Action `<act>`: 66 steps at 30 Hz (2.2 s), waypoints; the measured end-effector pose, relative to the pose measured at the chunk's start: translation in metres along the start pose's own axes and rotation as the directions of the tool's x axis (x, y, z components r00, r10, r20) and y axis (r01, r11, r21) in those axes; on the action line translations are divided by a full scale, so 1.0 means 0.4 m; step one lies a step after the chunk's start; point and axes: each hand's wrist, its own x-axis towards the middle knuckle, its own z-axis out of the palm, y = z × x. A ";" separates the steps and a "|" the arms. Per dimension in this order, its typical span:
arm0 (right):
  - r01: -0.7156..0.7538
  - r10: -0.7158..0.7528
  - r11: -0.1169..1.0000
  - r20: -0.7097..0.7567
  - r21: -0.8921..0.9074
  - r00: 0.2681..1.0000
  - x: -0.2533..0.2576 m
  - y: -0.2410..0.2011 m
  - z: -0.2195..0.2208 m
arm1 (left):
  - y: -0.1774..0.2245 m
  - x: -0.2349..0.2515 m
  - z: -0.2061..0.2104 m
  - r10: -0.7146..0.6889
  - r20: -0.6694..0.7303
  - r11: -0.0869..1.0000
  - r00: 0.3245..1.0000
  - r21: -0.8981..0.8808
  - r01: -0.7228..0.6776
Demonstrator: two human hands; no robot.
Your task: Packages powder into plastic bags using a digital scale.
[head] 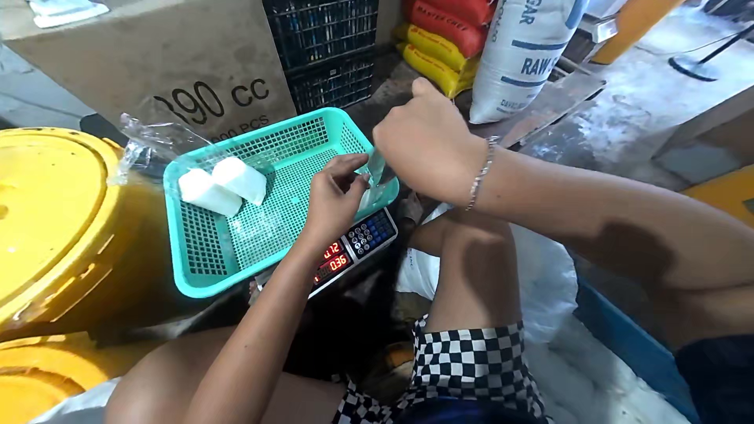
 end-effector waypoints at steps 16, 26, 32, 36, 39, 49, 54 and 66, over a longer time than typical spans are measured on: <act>-0.725 0.711 0.165 0.429 0.668 0.557 -0.417 0.321 0.912 | -0.020 0.001 0.008 0.056 0.024 0.996 0.998 0.061 -0.057; -0.832 0.569 0.100 0.655 0.546 0.498 -0.160 0.272 1.180 | -0.025 0.004 -0.014 0.053 0.040 0.999 0.998 0.006 -0.054; -0.805 0.595 0.098 0.614 0.586 0.519 -0.149 0.265 1.213 | -0.008 -0.004 -0.007 0.072 0.046 0.996 0.996 0.041 -0.073; -0.783 0.626 -0.002 0.612 0.622 0.484 -0.217 0.218 1.208 | -0.007 -0.010 -0.004 0.082 0.045 0.993 0.996 0.082 -0.085; -0.709 0.678 -0.037 0.539 0.704 0.500 -0.280 0.172 1.213 | 0.000 -0.013 0.006 0.075 0.040 0.989 0.996 0.123 -0.080; -0.585 0.707 -0.150 0.500 0.797 0.500 -0.401 0.101 1.173 | 0.021 0.024 -0.019 -0.005 0.073 0.885 0.997 0.464 -0.029; -0.548 0.743 -0.097 0.426 0.831 0.516 -0.421 0.130 1.161 | 0.063 0.068 -0.005 0.042 0.238 0.687 0.970 0.699 -0.201; -0.379 0.809 0.131 0.122 0.916 0.575 -0.364 0.275 0.955 | 0.130 0.119 0.016 -0.190 0.224 0.715 0.956 0.699 -0.021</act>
